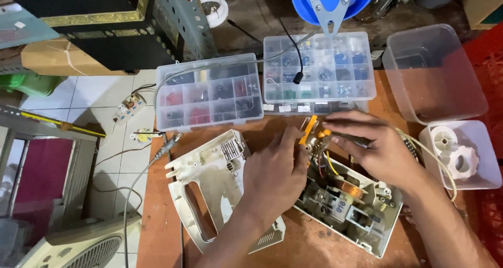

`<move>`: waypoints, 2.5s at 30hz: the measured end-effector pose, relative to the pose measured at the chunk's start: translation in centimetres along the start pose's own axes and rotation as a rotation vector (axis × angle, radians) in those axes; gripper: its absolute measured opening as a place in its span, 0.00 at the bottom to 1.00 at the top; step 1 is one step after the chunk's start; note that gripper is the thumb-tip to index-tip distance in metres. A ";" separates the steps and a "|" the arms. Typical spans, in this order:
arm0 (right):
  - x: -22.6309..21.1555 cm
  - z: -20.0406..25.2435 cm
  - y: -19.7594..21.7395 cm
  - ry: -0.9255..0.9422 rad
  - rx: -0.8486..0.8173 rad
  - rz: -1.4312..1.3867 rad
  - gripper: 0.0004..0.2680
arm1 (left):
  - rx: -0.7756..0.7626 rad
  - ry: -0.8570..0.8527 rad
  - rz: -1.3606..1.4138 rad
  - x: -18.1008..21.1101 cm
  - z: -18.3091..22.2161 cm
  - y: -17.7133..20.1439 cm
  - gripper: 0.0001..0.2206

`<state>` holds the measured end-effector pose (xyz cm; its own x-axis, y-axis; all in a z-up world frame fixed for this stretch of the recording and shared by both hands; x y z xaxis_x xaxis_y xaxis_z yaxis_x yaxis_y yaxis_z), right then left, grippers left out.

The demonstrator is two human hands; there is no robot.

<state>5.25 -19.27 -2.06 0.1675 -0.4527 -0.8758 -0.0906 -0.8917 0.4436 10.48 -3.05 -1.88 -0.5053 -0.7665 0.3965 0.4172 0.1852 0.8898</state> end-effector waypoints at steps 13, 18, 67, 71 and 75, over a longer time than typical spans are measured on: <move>3.3 0.7 0.6 -0.576 0.086 -0.040 0.10 | 0.004 -0.035 -0.030 0.6 0.0 0.3 0.27; 3.1 0.0 0.6 -0.532 0.087 0.008 0.09 | 0.002 -0.077 -0.130 1.1 0.0 0.6 0.21; -0.6 -2.3 -0.2 0.050 -0.317 0.271 0.13 | 0.151 -0.167 -0.069 0.9 0.7 0.1 0.26; -0.8 -2.4 -0.4 0.020 -0.318 0.282 0.10 | 0.143 -0.159 -0.111 0.9 0.7 0.1 0.21; -1.9 -2.9 0.0 -0.014 -0.322 0.255 0.10 | 0.148 -0.162 -0.054 0.8 0.7 0.4 0.23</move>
<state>7.76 -18.45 0.17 0.1657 -0.6611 -0.7318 0.1852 -0.7080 0.6815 9.66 -3.16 -1.05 -0.6436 -0.6712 0.3678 0.2766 0.2441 0.9295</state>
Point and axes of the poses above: each hand's wrist, its own z-axis away from the middle knuckle, its own y-axis out of the back of the hand, x = y × z, the point moved 7 cm from there along -z, towards the middle knuckle, and after that the axes turned 15 degrees about -z, right-handed, at the moved point
